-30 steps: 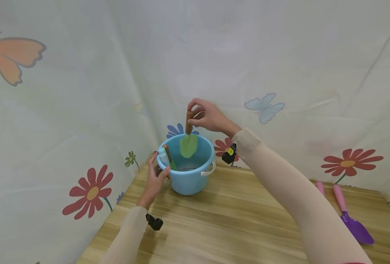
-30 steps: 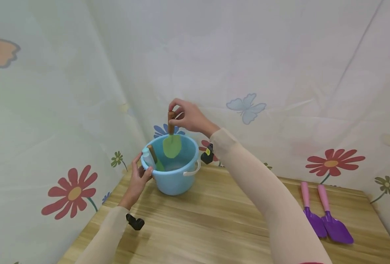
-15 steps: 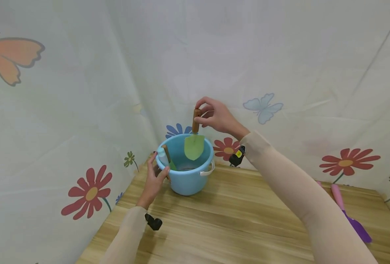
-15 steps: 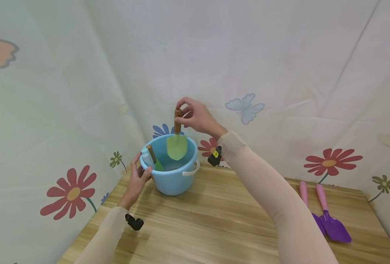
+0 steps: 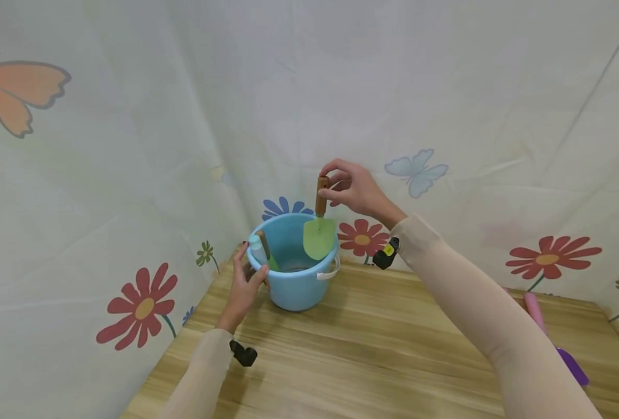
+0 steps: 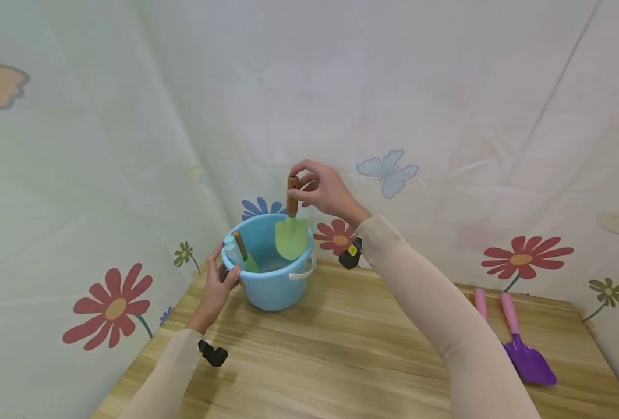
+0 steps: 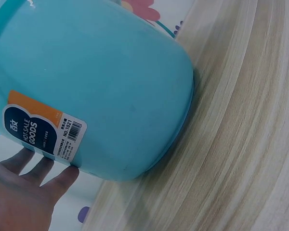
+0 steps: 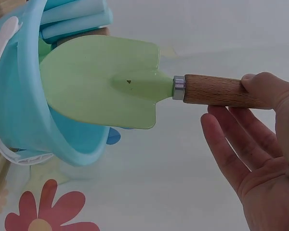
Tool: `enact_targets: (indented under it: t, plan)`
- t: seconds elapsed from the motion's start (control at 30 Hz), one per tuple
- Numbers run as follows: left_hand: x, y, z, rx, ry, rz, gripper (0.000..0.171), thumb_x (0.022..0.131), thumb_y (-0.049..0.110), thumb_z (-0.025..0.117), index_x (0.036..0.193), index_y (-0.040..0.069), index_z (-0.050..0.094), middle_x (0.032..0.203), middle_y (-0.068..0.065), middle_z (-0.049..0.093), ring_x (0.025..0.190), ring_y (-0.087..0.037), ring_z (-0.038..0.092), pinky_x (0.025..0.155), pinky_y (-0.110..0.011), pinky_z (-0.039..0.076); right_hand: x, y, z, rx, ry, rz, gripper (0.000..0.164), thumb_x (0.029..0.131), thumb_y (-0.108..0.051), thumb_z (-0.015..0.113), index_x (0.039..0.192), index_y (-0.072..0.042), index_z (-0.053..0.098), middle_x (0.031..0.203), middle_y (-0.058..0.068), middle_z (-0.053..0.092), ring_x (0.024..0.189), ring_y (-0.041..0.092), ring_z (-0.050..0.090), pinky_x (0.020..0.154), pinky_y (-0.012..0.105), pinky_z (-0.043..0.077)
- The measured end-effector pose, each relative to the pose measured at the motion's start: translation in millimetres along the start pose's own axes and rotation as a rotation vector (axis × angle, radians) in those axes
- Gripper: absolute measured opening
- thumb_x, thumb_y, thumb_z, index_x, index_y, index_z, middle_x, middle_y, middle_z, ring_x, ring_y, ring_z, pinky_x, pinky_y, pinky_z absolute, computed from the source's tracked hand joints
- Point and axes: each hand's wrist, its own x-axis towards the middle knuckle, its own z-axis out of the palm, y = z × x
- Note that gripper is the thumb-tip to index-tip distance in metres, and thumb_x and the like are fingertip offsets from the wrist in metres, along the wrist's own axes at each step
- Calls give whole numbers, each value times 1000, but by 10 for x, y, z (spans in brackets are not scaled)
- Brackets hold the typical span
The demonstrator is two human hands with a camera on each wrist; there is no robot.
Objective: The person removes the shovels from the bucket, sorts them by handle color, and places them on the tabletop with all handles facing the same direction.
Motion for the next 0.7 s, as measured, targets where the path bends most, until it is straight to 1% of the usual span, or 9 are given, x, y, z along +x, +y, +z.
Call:
enact_targets:
  t: [0.2, 0.3, 0.47, 0.6, 0.7]
  plan:
    - [-2, 10, -14, 0, -1, 6, 80, 104, 16, 60, 164, 15, 6, 158, -31, 30, 145, -44, 34, 109, -59, 39, -23, -6, -41, 6, 15, -7, 32, 93, -14, 78, 122, -13, 64, 108, 10, 71, 92, 26, 73, 71, 38, 62]
    - [29, -76, -40, -4, -1, 3, 81, 104, 16, 60, 164, 15, 5, 158, -31, 30, 145, -43, 35, 110, -59, 39, -28, -16, -65, 9, 22, -9, 33, 93, -14, 79, 122, -13, 64, 108, 11, 72, 92, 26, 73, 71, 38, 62]
    - [94, -260, -75, -7, 6, 3, 81, 105, 17, 58, 164, 21, 3, 160, -28, 27, 147, -41, 32, 111, -59, 37, -46, -33, -127, 24, 25, -16, 34, 93, -15, 79, 123, -11, 63, 107, 13, 71, 92, 30, 73, 72, 41, 62]
    - [104, -304, -78, 4, 18, 19, 80, 105, 22, 60, 164, 26, 6, 160, -26, 29, 146, -38, 34, 110, -58, 38, -78, -28, -194, 30, 36, -10, 35, 93, -14, 78, 124, -9, 63, 108, 15, 71, 93, 33, 72, 74, 45, 62]
    - [103, -325, -85, 10, 27, 29, 79, 104, 25, 61, 164, 29, 9, 159, -24, 32, 145, -36, 37, 109, -57, 39, -115, -27, -242, 28, 38, 6, 36, 94, -10, 77, 126, -7, 62, 108, 18, 70, 93, 36, 72, 75, 49, 61]
